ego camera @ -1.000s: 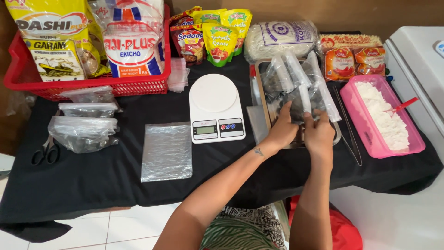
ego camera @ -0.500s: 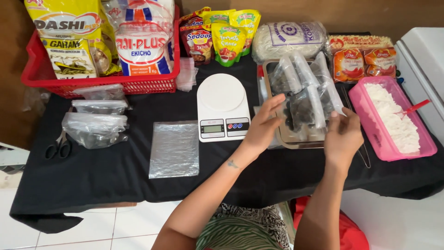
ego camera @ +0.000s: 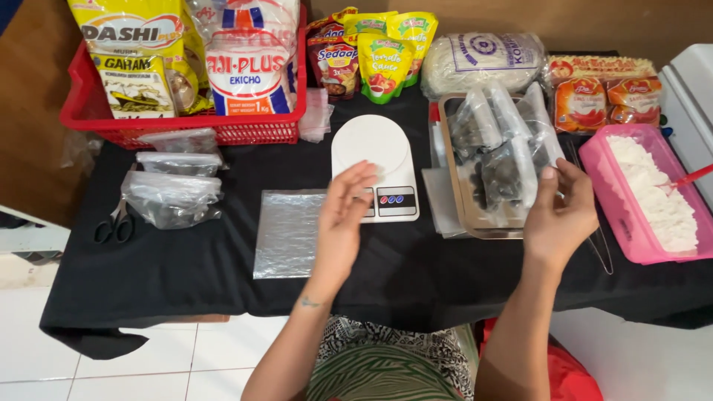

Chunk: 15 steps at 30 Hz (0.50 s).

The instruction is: The person weighs small items in bags using a digital scale and then places the weighted bags into a large tray.

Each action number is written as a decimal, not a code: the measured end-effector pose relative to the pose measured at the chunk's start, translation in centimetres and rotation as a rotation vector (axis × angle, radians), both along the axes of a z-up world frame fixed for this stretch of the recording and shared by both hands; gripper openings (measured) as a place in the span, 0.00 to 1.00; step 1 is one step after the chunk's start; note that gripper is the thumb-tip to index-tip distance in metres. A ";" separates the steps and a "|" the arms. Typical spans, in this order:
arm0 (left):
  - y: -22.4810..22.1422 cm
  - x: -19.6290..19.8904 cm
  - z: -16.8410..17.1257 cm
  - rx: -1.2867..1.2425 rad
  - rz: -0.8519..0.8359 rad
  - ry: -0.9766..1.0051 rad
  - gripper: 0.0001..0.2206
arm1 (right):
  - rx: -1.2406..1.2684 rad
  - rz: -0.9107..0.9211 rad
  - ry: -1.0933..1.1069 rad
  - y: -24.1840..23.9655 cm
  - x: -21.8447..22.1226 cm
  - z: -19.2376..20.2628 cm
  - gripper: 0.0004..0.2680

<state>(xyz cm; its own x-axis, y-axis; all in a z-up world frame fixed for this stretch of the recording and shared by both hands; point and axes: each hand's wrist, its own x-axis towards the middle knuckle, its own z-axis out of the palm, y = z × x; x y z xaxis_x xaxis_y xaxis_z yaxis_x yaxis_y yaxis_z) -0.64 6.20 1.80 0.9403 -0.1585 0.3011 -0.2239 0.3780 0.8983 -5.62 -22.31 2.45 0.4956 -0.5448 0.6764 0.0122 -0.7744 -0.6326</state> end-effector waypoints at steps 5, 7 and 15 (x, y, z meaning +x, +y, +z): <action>4.9 0.6 0.3 -0.051 0.191 0.002 0.18 | -0.039 0.119 -0.028 2.9 0.7 0.0 0.08; 7.0 0.8 0.8 -0.055 0.279 -0.008 0.19 | -0.057 0.185 -0.062 4.2 1.1 -0.2 0.07; 15.7 1.7 1.0 0.094 0.788 -0.025 0.15 | -0.074 0.446 0.059 12.2 3.8 0.4 0.06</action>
